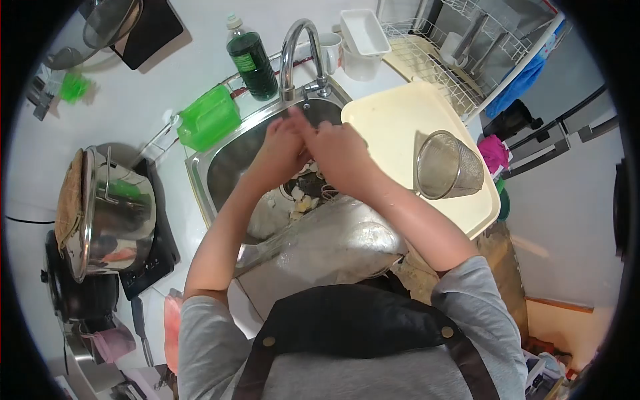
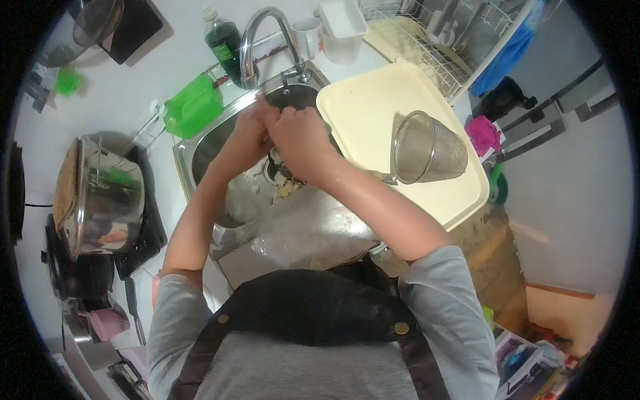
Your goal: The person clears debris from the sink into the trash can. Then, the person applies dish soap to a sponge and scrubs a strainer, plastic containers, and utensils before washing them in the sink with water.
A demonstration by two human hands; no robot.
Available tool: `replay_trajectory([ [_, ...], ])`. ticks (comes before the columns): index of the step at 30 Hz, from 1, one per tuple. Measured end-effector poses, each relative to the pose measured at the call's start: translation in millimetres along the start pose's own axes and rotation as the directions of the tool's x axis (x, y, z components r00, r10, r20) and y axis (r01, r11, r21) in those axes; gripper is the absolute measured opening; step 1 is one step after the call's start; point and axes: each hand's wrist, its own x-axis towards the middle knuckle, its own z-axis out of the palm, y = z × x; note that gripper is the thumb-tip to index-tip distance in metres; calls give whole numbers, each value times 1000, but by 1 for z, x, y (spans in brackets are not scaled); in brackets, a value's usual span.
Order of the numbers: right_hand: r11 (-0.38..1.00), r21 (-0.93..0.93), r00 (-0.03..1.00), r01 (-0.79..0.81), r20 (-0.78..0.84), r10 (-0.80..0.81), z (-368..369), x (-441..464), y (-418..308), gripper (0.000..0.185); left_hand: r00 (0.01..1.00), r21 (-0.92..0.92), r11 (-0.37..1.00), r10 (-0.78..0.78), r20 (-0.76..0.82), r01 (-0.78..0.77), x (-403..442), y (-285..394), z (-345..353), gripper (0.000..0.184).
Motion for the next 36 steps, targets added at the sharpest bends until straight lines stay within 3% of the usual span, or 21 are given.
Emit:
replay_trajectory([
  [2,998,13,995,-58,-77,59,-3,-15,7,82,969,60,990,140,-204,-131,8,21,-11,24],
  [5,964,141,967,-225,-91,239,-16,-49,6,78,924,-98,978,141,-354,-187,11,35,3,20],
  [8,869,243,890,-431,-48,454,-13,-74,21,75,744,-73,997,-64,-665,21,-5,-1,44,23],
  [9,834,273,854,-479,-75,515,-5,-81,32,74,698,-278,946,-312,-645,165,-10,-22,62,24],
  [10,796,304,813,-523,-101,573,2,-87,40,74,619,-469,833,-539,-571,293,-16,-49,86,24],
  [11,743,320,765,-588,-78,639,6,-89,46,74,657,-353,765,-644,-392,539,-29,-91,120,15],
  [12,716,351,738,-604,-91,668,13,-90,50,71,630,-170,663,-747,-213,729,-45,-130,152,13],
  [13,687,385,711,-617,-103,696,21,-91,54,68,540,-177,511,-809,231,841,-67,-154,171,15],
  [15,656,426,680,-623,-121,724,38,-87,63,66,317,-124,315,-689,652,941,-75,-164,180,19],
  [17,649,441,674,-620,-124,728,54,-83,69,66,262,-164,209,-653,710,964,-69,-158,183,21],
  [20,564,438,632,-700,12,775,56,-78,72,67,303,-286,149,-715,630,947,-79,-192,231,19],
  [21,583,440,631,-683,-46,774,61,-77,78,67,508,-191,479,-720,473,857,-79,-207,240,18],
  [22,602,440,630,-666,-100,770,70,-78,84,68,574,-127,572,-732,368,810,-73,-195,228,16],
  [25,593,509,618,-624,-143,773,73,-83,93,68,677,-140,669,-735,14,730,-53,-150,167,18],
  [29,528,614,581,-586,-136,802,66,-83,88,68,818,90,834,-503,-280,544,-40,-62,75,20],
  [32,526,616,571,-586,-147,808,72,-82,91,68,849,252,820,-445,-285,515,-43,-49,44,20],
  [34,537,609,576,-583,-156,802,71,-82,90,69,808,157,913,-240,-539,376,-43,-63,33,16],
  [36,543,618,579,-569,-168,798,69,-83,89,69,774,76,866,-399,-492,495,-45,-77,23,12],
])
